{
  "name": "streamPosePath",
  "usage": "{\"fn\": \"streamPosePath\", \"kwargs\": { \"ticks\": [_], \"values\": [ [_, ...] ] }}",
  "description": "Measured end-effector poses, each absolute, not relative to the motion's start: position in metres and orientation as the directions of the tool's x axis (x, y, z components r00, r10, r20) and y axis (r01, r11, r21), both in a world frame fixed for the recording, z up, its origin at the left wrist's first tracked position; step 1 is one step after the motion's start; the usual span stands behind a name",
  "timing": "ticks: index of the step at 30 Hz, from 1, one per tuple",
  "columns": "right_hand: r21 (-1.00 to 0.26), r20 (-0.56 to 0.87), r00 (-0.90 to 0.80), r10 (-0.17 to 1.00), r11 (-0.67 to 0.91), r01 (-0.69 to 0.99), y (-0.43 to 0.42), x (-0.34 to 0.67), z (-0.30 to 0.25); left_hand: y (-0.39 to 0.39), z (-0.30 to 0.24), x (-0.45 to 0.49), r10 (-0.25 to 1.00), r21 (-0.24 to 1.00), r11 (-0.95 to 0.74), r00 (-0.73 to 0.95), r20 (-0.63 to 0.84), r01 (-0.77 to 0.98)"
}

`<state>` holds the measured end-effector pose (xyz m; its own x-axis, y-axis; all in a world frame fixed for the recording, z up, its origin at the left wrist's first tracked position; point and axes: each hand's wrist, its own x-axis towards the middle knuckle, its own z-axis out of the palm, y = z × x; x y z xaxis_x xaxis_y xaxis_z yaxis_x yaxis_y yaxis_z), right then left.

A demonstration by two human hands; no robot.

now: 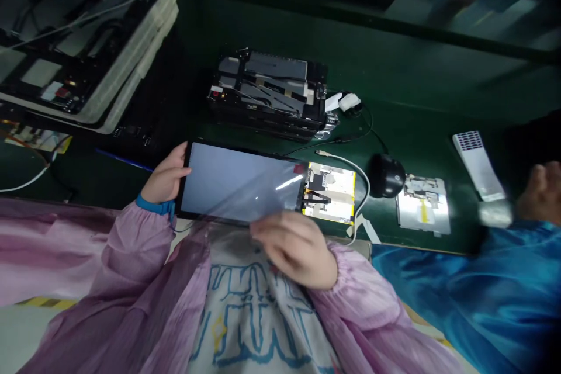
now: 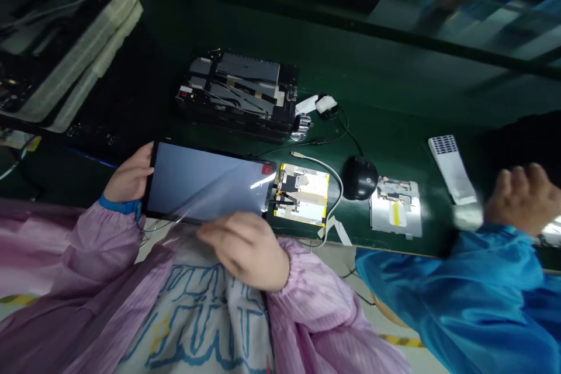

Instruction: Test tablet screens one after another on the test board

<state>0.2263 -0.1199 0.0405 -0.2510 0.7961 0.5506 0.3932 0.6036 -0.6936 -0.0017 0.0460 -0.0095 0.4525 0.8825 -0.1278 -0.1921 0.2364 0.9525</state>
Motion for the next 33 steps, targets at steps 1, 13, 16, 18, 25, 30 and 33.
{"fn": "streamPosePath", "kwargs": {
  "ticks": [1,13,16,18,25,30,33],
  "values": [
    [-0.71,0.536,-0.147,0.831,0.538,0.454,-0.116,0.226,0.038,0.046,-0.01,-0.002,0.882,0.949,0.244,0.452,-0.132,-0.2],
    [-0.308,0.179,-0.26,0.949,0.305,0.901,-0.086,0.188,0.021,0.043,-0.006,-0.003,0.85,0.902,0.358,0.486,-0.206,-0.243],
    [-0.401,0.243,-0.244,0.939,0.327,0.856,-0.1,0.214,0.022,0.042,-0.002,0.0,0.861,0.906,0.364,0.45,-0.237,-0.218],
    [-0.538,0.321,-0.164,0.933,0.322,0.779,-0.112,0.24,0.026,0.041,0.0,0.001,0.864,0.899,0.378,0.433,-0.258,-0.219],
    [-0.813,0.237,0.288,0.928,0.027,0.581,-0.138,0.288,0.019,0.043,-0.005,0.001,0.862,0.91,0.361,0.445,-0.242,-0.204],
    [-0.815,0.089,0.264,0.96,-0.082,0.574,-0.135,0.284,0.002,0.045,-0.01,-0.004,0.86,0.917,0.353,0.452,-0.239,-0.187],
    [-0.749,0.017,0.141,0.99,-0.081,0.657,-0.132,0.285,0.003,0.046,-0.011,-0.005,0.858,0.918,0.357,0.45,-0.249,-0.173]
  ]
}}
